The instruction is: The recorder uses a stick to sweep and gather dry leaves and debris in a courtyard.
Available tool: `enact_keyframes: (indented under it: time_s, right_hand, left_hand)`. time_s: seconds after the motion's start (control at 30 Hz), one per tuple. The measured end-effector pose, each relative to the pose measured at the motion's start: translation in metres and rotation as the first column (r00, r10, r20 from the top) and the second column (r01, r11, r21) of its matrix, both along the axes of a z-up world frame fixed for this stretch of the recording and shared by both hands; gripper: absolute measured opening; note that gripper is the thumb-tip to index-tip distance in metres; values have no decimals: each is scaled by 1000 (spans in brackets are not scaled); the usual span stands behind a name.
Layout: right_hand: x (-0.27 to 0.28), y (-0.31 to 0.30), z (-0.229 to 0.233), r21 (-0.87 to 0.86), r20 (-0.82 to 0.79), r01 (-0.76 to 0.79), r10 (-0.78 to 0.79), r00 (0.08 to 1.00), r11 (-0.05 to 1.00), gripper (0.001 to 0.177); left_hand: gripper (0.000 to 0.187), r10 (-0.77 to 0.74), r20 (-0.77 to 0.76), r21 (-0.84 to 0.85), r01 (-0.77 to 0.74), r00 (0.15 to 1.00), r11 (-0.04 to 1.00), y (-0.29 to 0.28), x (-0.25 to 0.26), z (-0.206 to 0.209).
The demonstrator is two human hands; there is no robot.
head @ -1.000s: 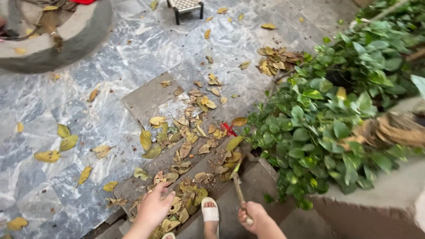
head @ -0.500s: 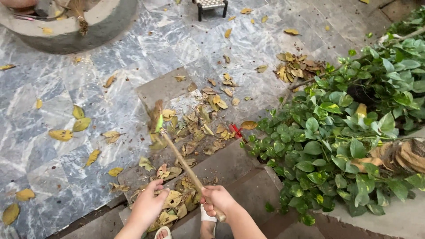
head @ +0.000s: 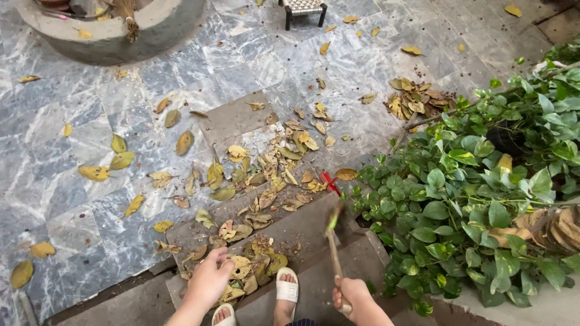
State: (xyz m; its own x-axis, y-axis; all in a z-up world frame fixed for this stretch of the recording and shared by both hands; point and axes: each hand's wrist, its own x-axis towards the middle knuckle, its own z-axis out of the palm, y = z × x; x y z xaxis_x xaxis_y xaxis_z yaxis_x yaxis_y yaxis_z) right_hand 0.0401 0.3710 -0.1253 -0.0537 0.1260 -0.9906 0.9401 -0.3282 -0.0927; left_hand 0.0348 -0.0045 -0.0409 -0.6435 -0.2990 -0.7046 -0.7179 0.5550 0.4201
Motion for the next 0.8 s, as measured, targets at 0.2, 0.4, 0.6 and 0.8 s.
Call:
enact_keyframes:
  time_s: [0.2, 0.4, 0.6, 0.8]
  right_hand:
    - [2, -20, -31, 45, -46, -201, 203, 978, 979, 22]
    - [-20, -27, 20, -99, -138, -274, 260, 956, 956, 16]
    - [-16, -39, 30, -94, -103, -136, 126, 987, 986, 13]
    - [-6, -15, -5, 194, -16, -83, 88, 996, 978, 16]
  left_hand:
    - [60, 1, 63, -23, 0, 998, 1000, -2, 13, 8]
    - [60, 55, -34, 51, -53, 998, 997, -12, 33, -27]
    - [57, 51, 41, 39, -53, 998, 998, -2, 20, -13]
    - [57, 83, -2, 77, -83, 997, 994, 13, 16, -2]
